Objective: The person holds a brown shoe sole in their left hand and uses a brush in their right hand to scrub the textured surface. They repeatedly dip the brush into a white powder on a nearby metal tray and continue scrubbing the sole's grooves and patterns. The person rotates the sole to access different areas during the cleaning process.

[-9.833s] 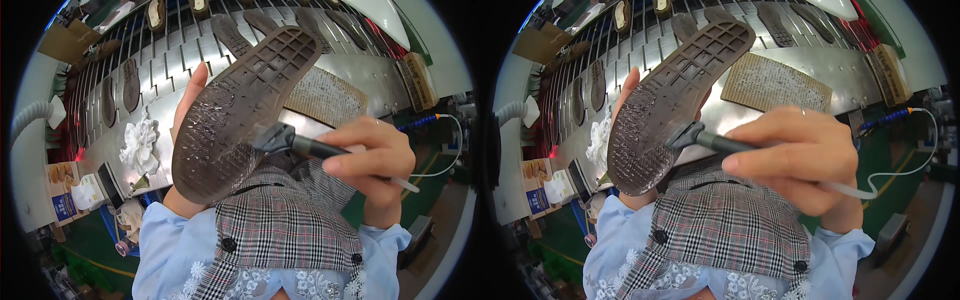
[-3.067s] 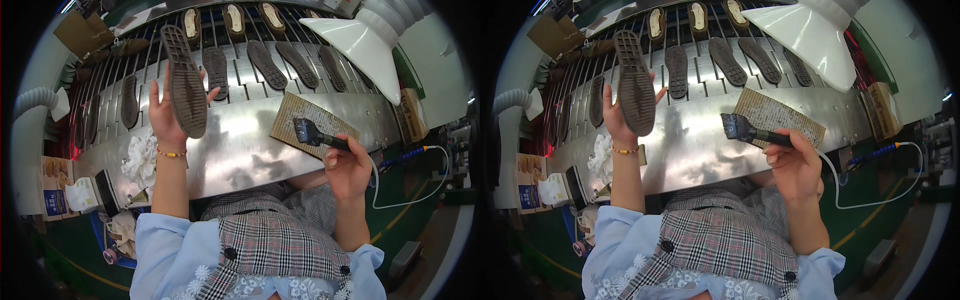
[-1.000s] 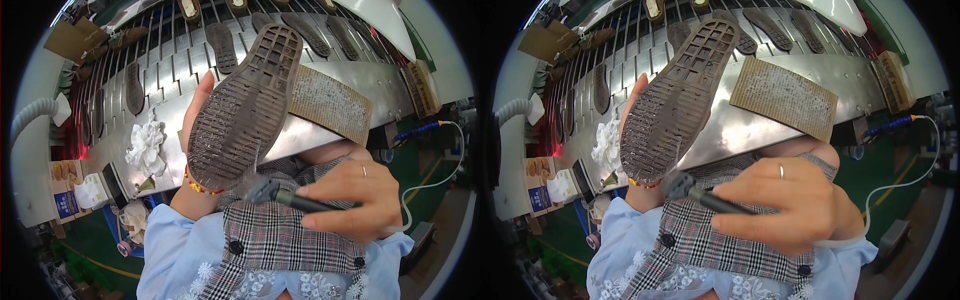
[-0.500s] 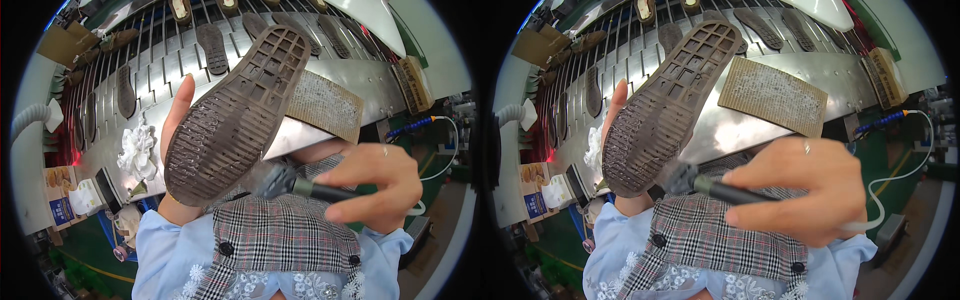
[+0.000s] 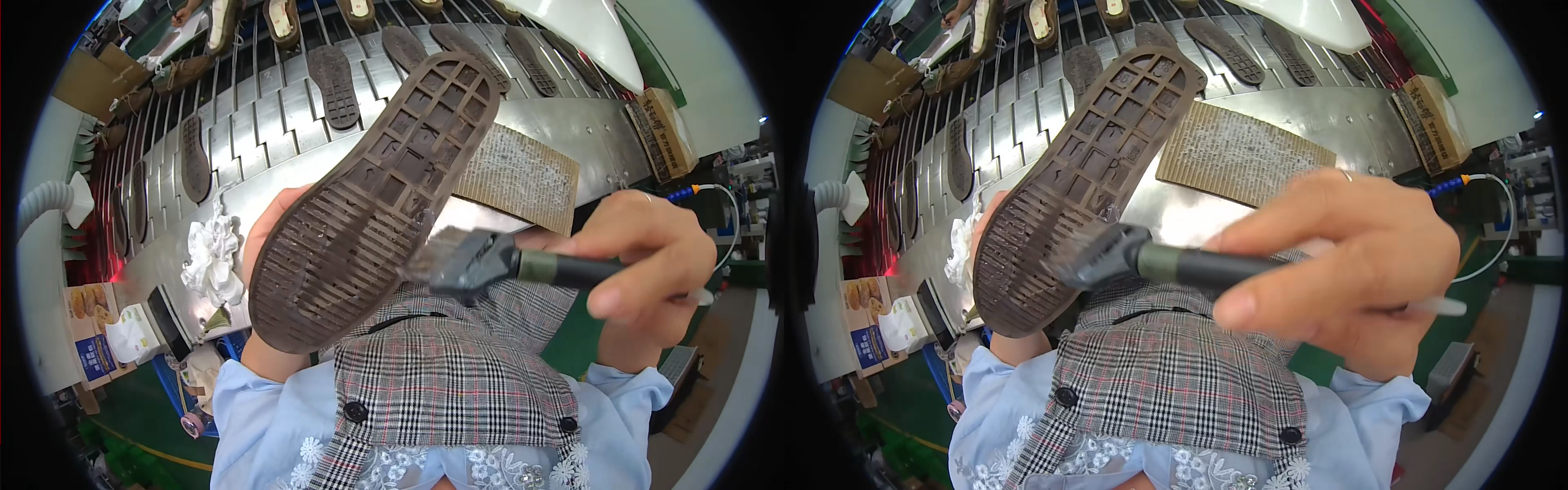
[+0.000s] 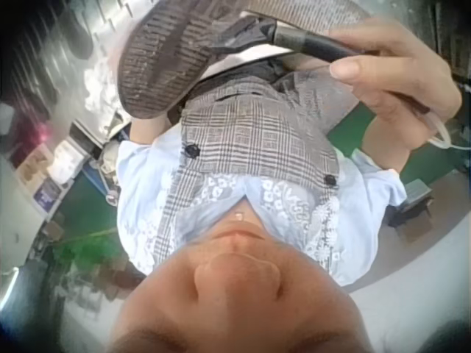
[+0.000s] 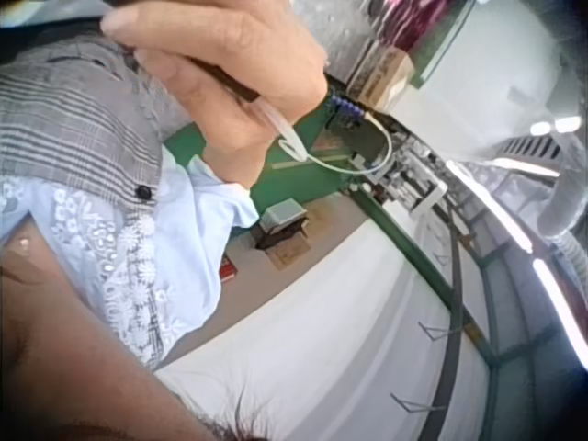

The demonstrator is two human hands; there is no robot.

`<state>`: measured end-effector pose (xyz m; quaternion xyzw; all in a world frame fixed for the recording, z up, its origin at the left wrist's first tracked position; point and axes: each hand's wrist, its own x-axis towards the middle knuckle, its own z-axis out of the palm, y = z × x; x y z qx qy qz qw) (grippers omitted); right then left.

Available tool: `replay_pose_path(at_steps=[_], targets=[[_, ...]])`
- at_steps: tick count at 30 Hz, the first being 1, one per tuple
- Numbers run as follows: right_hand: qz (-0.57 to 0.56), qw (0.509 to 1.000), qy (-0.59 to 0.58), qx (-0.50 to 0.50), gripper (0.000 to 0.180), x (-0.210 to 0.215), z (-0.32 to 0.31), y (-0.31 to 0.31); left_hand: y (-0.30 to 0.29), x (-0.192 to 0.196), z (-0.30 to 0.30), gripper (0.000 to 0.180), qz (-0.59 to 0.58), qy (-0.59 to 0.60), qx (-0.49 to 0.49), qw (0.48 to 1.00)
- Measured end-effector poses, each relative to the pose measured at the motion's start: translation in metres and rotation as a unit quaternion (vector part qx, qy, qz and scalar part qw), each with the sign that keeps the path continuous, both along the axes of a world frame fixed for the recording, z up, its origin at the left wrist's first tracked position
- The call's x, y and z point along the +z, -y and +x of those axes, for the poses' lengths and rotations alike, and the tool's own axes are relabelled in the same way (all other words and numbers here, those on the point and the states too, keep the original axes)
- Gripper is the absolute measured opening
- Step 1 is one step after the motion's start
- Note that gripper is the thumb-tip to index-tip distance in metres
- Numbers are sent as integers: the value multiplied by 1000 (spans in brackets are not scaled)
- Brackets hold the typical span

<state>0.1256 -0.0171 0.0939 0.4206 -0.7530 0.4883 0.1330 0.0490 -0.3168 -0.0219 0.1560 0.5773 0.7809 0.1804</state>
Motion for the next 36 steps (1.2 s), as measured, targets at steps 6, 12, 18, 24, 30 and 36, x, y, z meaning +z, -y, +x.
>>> replay_pose_path(at_steps=[6,12,18,24,30,36], targets=[[-205,949,235,-56,35,-33,-7,26,-4,-39,-7,59,342,252,-203,882],[-371,862,340,-60,27,-57,-14,61,-38,-24,-10,49,313,213,-162,911],[-304,880,323,-171,22,-71,7,72,-48,-23,30,50,287,288,-124,905],[12,974,64,-218,24,-66,18,79,-41,-28,37,50,266,211,-117,934],[-32,982,-10,-188,29,-51,17,91,-43,-17,31,52,238,147,-23,960],[-13,990,-5,-138,32,-45,23,96,-46,-13,20,51,312,97,-8,945]])
